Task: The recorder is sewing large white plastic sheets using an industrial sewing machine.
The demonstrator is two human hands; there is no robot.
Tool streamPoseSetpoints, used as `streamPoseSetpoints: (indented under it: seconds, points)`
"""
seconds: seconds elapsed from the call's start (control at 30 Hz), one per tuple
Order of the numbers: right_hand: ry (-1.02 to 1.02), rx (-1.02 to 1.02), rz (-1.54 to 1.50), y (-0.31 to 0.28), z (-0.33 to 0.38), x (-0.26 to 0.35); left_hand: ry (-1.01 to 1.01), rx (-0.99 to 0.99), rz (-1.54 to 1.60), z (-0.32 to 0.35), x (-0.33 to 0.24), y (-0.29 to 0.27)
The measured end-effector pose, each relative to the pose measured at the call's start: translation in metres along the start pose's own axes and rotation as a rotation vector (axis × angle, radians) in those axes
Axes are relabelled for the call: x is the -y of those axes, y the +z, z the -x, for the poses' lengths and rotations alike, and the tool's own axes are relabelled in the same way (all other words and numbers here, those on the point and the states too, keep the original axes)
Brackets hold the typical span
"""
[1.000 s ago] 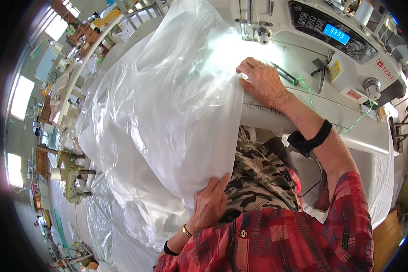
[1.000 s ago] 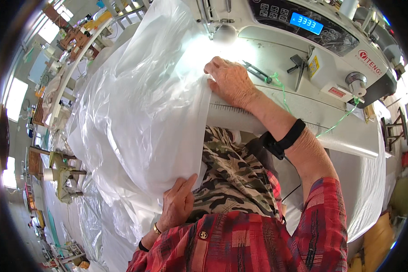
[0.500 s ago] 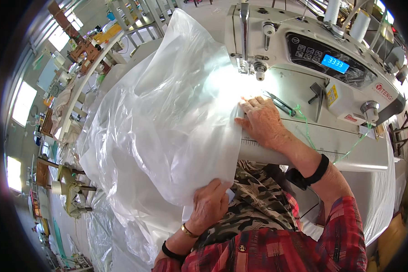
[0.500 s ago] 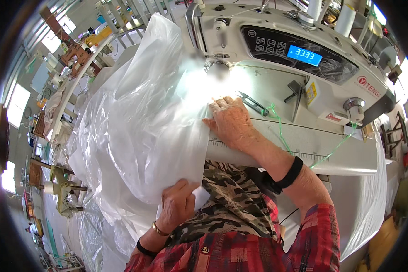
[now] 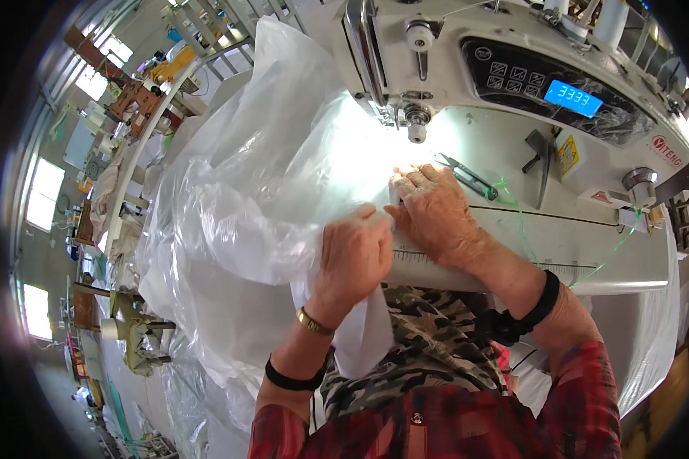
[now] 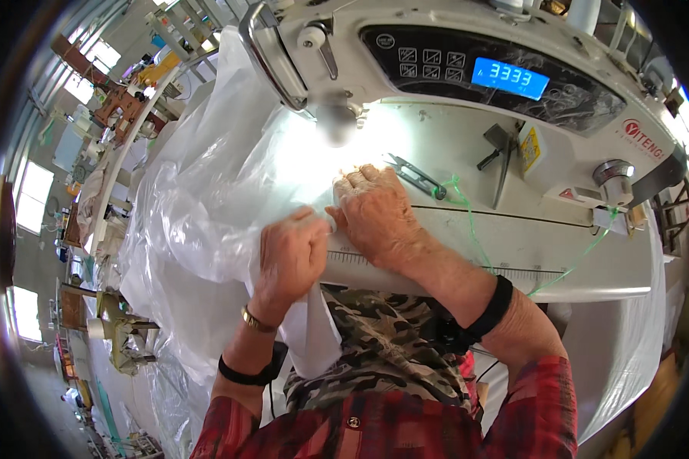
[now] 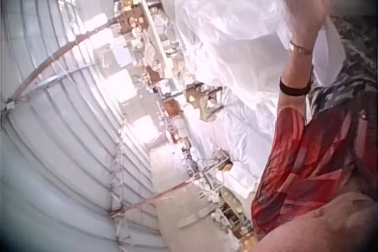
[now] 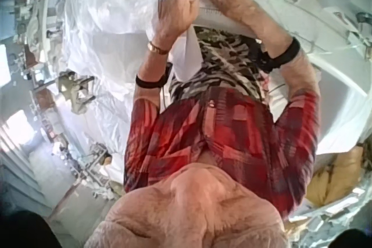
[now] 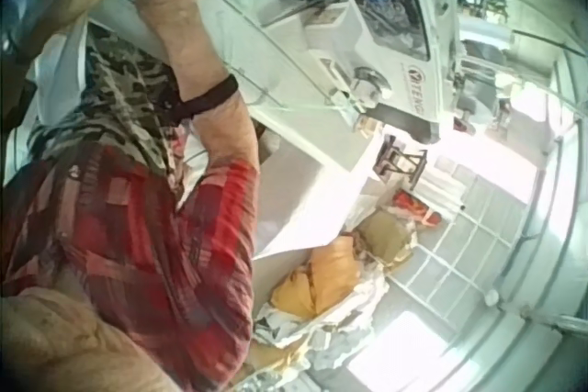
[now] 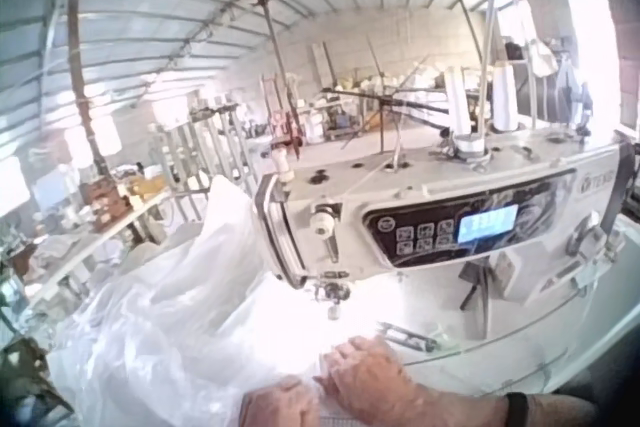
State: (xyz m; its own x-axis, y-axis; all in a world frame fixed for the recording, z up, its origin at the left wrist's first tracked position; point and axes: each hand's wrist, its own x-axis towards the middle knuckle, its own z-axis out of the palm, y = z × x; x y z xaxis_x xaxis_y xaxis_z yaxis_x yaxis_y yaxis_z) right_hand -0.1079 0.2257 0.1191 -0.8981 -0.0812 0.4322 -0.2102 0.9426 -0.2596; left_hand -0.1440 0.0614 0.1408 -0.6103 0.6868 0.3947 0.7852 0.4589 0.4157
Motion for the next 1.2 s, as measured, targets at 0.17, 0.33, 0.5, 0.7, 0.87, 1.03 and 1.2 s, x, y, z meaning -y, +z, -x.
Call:
streamPoseSetpoints:
  seconds: [0.17, 0.33, 0.5, 0.7, 0.87, 1.03, 1.2]
  points:
    - [-0.029, 0.065, 0.107, 0.001, 0.0, -0.003, -0.047, -0.025, -0.077, -0.028, 0.018, 0.01]
    - [0.005, 0.055, 0.039, 0.004, 0.001, -0.006, -0.026, -0.044, 0.081, -0.003, 0.0, -0.006]
    - [0.011, -0.096, -0.148, 0.008, 0.001, -0.007, -0.153, -0.529, 0.378, 0.094, -0.026, -0.04]
    - [0.277, -0.144, -0.59, -0.003, 0.015, 0.013, -0.621, -0.472, 0.245, 0.202, 0.04, -0.028]
    - [0.188, -0.157, -0.65, -0.021, 0.092, 0.073, -0.942, -0.334, 0.524, 0.251, 0.083, 0.007]
    - [0.523, 0.031, -1.205, 0.002, 0.135, 0.106, -0.893, -0.34, 0.992, 0.239, 0.097, 0.028]
    - [0.769, 0.341, -1.418, 0.014, 0.127, 0.108, -0.823, -0.403, 0.299, 0.208, 0.129, 0.055]
